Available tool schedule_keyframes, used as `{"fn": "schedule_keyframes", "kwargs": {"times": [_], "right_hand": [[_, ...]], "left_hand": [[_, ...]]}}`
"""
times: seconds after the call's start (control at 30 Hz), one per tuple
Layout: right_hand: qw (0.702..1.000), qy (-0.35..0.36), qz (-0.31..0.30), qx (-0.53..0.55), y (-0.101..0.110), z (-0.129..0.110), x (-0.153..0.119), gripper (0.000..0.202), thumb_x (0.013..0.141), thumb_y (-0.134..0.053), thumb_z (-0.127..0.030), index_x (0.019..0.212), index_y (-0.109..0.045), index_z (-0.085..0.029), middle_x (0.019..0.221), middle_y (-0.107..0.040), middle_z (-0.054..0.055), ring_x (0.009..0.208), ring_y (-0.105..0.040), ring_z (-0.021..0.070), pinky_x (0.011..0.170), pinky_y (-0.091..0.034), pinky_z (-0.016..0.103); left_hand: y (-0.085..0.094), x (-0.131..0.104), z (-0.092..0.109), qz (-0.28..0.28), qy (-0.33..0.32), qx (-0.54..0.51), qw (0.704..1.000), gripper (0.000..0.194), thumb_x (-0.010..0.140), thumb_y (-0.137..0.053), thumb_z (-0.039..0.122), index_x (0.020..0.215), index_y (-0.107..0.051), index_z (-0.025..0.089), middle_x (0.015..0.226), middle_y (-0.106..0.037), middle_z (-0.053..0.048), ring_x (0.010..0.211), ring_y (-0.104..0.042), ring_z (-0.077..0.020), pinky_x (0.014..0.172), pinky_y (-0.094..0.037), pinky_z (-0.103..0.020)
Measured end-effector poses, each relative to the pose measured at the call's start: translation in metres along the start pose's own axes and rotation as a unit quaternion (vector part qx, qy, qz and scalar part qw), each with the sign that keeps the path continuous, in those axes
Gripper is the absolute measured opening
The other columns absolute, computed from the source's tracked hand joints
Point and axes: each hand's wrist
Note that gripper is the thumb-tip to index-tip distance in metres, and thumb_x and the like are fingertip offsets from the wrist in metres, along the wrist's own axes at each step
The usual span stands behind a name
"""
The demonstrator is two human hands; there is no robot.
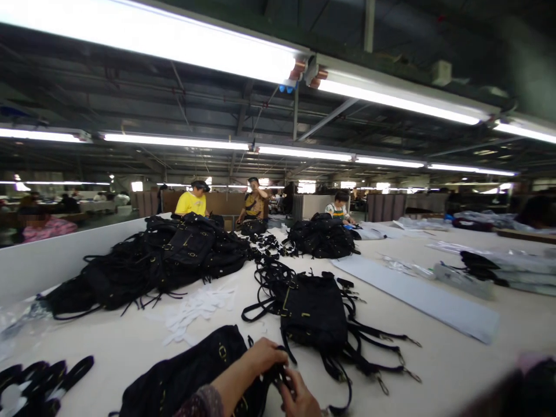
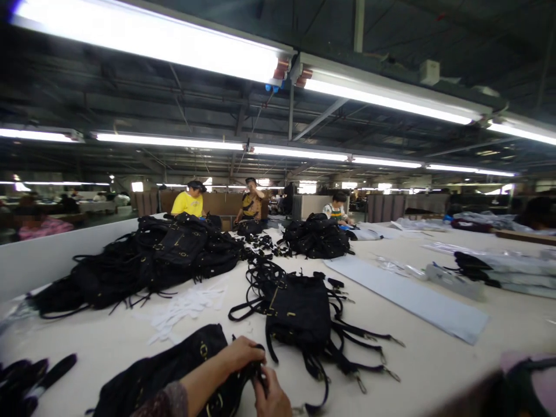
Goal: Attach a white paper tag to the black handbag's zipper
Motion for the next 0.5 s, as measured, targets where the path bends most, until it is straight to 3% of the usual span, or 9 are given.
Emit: {"fn": "schedule_keyframes", "kwargs": {"times": [0.1,0.23,0.37,0.5], "right_hand": [[0.999,0.029,-0.032,-0.031,0.018,-0.027,-0.009,0.035,0.092,-0.042,-0.047,0.113,-0.063,-0.028,0.086,-0.075,0.003,0.067,-0.07,0.0196,0.063,-0.049,0.026],[0.986,0.079,-0.06,-0.138,0.03,-0.051,-0.013,0.033,0.098,-0.036,-0.039,0.104,-0.066,-0.026,0.084,-0.074,0.003,0.072,-0.068,0.017,0.067,-0.042,0.024],[0.956,0.116,-0.091,-0.255,0.02,-0.057,-0.018,0.031,0.099,-0.035,-0.029,0.1,-0.065,-0.025,0.087,-0.074,0.004,0.074,-0.068,0.0172,0.06,-0.035,0.025],[0.929,0.161,-0.138,-0.302,-0.001,-0.058,-0.035,0.024,0.095,-0.042,-0.02,0.094,-0.065,-0.023,0.086,-0.075,0.006,0.072,-0.069,0.0194,0.055,-0.028,0.028]], "left_hand": [[0.009,-0.005,-0.003,-0.03,-0.009,-0.023,0.999,0.033,0.071,-0.063,0.045,0.079,-0.077,0.016,0.065,-0.067,-0.002,0.061,-0.059,-0.0181,0.058,-0.046,-0.028],[0.017,-0.005,-0.009,-0.06,-0.006,-0.059,0.996,0.04,0.075,-0.062,0.051,0.085,-0.076,0.015,0.075,-0.073,-0.007,0.066,-0.064,-0.0196,0.056,-0.046,-0.026],[0.017,-0.003,-0.007,-0.056,-0.01,-0.08,0.995,0.039,0.079,-0.062,0.049,0.082,-0.073,0.012,0.078,-0.075,-0.01,0.07,-0.068,-0.0209,0.061,-0.051,-0.027],[0.019,0.003,-0.008,-0.024,-0.002,-0.087,0.996,0.037,0.088,-0.055,0.047,0.082,-0.068,0.012,0.076,-0.073,-0.008,0.069,-0.069,-0.018,0.071,-0.055,-0.033]]}}
Point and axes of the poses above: each hand's wrist, its own x-axis towards the middle knuckle, its own y-axis out of the back of the hand, z = x × y
